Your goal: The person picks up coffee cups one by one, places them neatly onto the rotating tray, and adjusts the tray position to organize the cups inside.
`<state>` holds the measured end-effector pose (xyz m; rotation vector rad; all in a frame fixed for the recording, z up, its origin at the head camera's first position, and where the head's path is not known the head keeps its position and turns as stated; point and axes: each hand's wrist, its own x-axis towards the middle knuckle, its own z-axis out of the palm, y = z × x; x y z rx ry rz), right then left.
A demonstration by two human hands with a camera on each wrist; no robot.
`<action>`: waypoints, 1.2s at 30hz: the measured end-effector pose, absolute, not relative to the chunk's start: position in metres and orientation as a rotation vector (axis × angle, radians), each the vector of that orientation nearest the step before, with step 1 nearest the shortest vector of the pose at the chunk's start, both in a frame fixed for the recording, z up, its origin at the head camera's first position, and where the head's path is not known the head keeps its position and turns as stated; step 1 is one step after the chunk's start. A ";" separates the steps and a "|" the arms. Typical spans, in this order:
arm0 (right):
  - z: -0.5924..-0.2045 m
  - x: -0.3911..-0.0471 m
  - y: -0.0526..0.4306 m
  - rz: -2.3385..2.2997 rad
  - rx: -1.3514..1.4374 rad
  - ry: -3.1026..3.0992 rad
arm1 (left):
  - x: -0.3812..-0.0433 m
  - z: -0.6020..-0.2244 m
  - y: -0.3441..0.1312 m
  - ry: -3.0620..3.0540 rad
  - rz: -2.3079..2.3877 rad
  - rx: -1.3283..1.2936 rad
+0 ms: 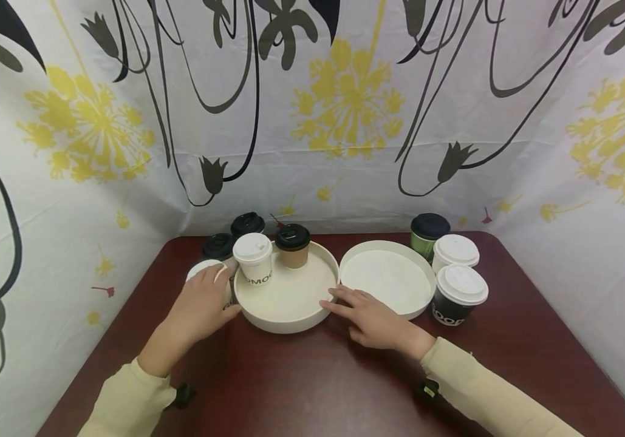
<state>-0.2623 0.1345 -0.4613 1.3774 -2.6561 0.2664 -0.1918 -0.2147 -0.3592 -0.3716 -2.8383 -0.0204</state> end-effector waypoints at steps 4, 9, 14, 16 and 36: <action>-0.462 -0.263 0.134 0.261 1.383 -2.644 | -0.198 -0.356 -0.221 -2.823 -0.044 -0.352; -0.462 -0.262 0.134 0.262 1.384 -2.635 | -0.209 -0.358 -0.227 -2.870 -0.124 -0.290; -0.462 -0.262 0.134 0.260 1.379 -2.642 | -0.218 -0.363 -0.234 -2.899 -0.180 -0.219; -0.461 -0.262 0.134 0.260 1.380 -2.644 | -0.221 -0.365 -0.237 -2.911 -0.188 -0.198; -0.461 -0.261 0.134 0.265 1.369 -2.679 | -0.241 -0.383 -0.259 -2.984 -0.253 -0.078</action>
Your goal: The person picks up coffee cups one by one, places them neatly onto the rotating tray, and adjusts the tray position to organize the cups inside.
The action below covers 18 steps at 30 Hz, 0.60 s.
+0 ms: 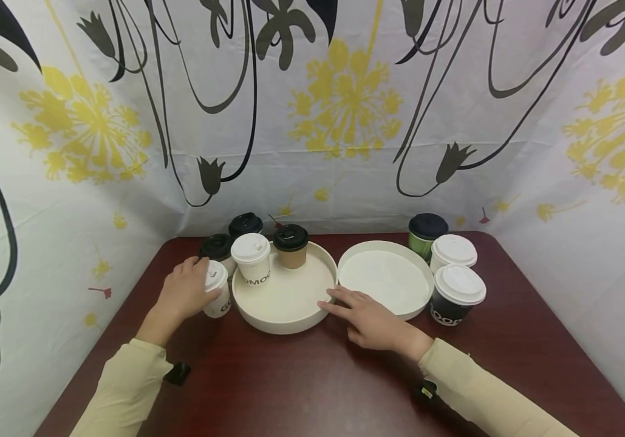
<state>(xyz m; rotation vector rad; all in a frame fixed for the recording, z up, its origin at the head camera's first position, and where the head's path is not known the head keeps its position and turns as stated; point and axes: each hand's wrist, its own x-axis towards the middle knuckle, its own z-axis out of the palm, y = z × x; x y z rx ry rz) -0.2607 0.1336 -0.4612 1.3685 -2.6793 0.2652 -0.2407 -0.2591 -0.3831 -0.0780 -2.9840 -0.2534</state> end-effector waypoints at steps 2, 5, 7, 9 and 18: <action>-0.461 -0.261 0.134 0.265 1.367 -2.678 | -0.241 -0.384 -0.260 -2.987 -0.263 -0.075; -0.462 -0.261 0.133 0.266 1.368 -2.669 | -0.241 -0.386 -0.261 -2.993 -0.272 -0.070; -0.462 -0.261 0.133 0.268 1.371 -2.660 | -0.240 -0.387 -0.262 -2.995 -0.271 -0.072; -0.463 -0.261 0.133 0.264 1.372 -2.654 | -0.240 -0.387 -0.262 -2.994 -0.267 -0.076; -0.463 -0.263 0.133 0.245 1.366 -2.646 | -0.239 -0.385 -0.263 -2.985 -0.246 -0.106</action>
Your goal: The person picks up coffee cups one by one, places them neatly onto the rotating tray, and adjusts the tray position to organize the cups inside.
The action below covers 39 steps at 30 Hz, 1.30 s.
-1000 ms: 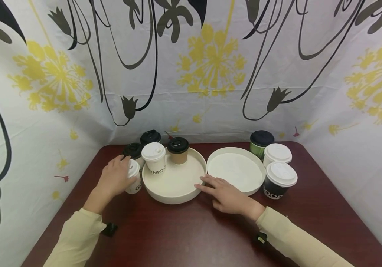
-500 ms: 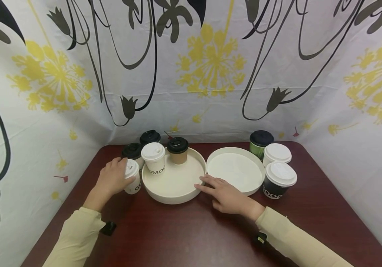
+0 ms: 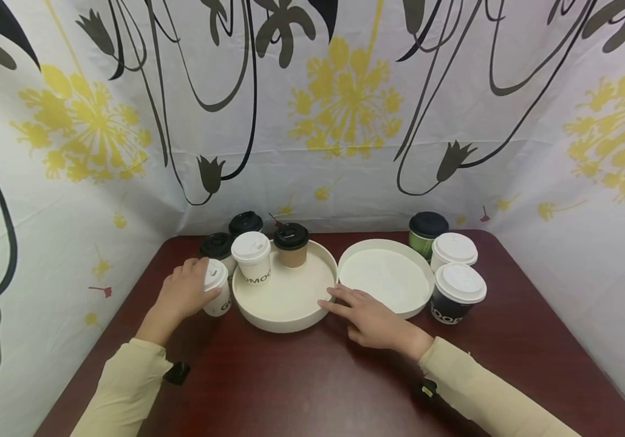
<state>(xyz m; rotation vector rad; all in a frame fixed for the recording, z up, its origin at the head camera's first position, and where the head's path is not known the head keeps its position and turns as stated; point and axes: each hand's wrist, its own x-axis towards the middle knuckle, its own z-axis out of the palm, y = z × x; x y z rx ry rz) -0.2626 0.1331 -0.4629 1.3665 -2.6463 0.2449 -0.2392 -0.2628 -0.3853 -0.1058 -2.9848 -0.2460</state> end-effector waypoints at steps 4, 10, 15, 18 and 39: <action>-0.462 -0.264 0.133 0.245 1.372 -2.632 | -0.241 -0.385 -0.263 -2.999 -0.251 -0.101; -0.462 -0.264 0.134 0.248 1.375 -2.632 | -0.241 -0.385 -0.263 -3.012 -0.259 -0.095; -0.463 -0.264 0.133 0.252 1.376 -2.629 | -0.240 -0.387 -0.263 -3.004 -0.258 -0.097; -0.464 -0.264 0.133 0.254 1.376 -2.625 | -0.240 -0.386 -0.262 -2.998 -0.253 -0.100; -0.463 -0.263 0.133 0.262 1.378 -2.632 | -0.239 -0.377 -0.265 -2.995 -0.219 -0.099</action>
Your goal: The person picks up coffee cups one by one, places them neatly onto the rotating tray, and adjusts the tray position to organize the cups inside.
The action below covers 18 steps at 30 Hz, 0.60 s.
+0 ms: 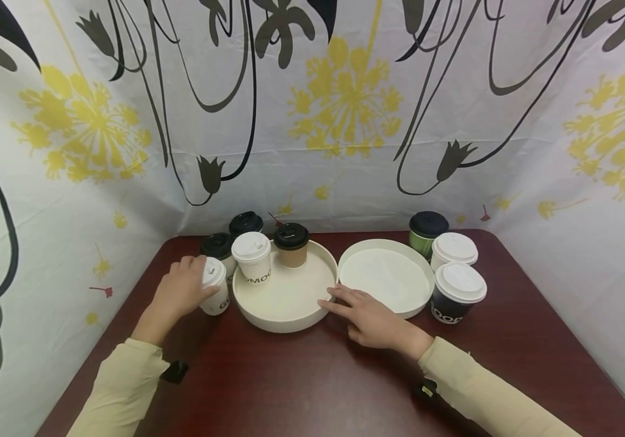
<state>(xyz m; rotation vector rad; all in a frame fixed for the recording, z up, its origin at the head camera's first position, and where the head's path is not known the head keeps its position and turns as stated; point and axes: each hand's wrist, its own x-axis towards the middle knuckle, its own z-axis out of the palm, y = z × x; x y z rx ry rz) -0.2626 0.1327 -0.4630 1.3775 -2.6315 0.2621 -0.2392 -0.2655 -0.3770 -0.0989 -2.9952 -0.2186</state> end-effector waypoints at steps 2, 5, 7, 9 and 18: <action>-0.463 -0.263 0.133 0.260 1.376 -2.632 | -0.239 -0.375 -0.265 -2.993 -0.219 -0.095; -0.463 -0.263 0.133 0.260 1.373 -2.632 | -0.237 -0.371 -0.263 -2.982 -0.212 -0.093; -0.463 -0.263 0.133 0.259 1.370 -2.632 | -0.236 -0.369 -0.262 -2.972 -0.196 -0.097; -0.463 -0.263 0.133 0.261 1.370 -2.631 | -0.235 -0.366 -0.260 -2.960 -0.182 -0.104; -0.463 -0.262 0.133 0.257 1.371 -2.634 | -0.230 -0.355 -0.252 -2.896 -0.166 -0.149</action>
